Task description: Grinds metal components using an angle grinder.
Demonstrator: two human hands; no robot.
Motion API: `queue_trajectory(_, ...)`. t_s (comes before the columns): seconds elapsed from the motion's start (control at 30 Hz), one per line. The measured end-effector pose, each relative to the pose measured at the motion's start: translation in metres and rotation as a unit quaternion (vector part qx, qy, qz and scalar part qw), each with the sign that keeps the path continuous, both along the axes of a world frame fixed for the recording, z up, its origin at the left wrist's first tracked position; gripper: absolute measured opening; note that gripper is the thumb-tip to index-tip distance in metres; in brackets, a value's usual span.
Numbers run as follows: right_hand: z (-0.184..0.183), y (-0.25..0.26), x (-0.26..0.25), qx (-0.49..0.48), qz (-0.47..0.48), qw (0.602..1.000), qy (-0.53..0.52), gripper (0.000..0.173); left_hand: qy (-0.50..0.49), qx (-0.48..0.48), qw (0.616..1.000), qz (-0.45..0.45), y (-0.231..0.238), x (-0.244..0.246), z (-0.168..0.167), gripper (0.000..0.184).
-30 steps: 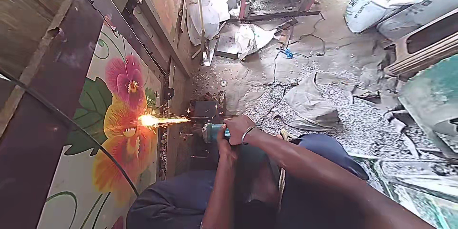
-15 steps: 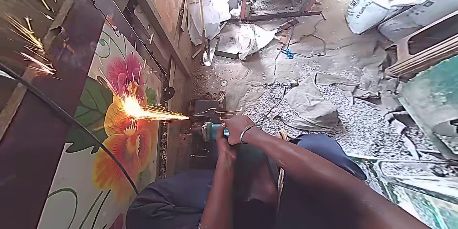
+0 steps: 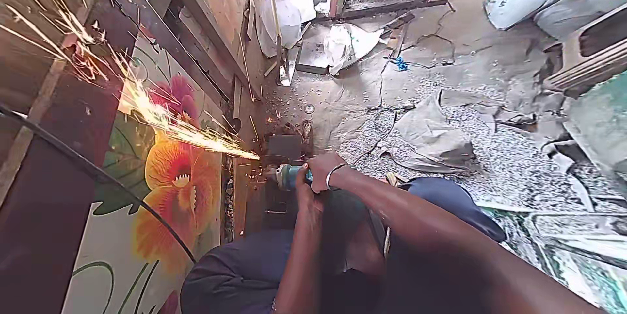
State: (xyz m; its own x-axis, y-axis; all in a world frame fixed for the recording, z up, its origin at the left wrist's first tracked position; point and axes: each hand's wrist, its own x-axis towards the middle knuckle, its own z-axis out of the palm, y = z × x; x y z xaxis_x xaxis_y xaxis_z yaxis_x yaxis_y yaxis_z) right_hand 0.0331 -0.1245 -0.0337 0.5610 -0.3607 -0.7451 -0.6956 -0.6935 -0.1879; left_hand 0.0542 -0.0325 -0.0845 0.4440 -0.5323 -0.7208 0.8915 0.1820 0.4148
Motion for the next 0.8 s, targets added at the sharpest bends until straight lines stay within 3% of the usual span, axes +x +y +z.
queue_trajectory(0.57, 0.006, -0.006, -0.005, 0.019, -0.03, 0.999, -0.032, 0.053, -0.076, 0.027, 0.996, -0.022, -0.006, -0.001, -0.004, 0.024)
queue_trajectory(0.8, 0.012, 0.001, -0.01, 0.01, -0.029, 0.999, -0.041, 0.05, -0.055, -0.008, 0.998, -0.04, 0.002, -0.004, -0.007, 0.03)
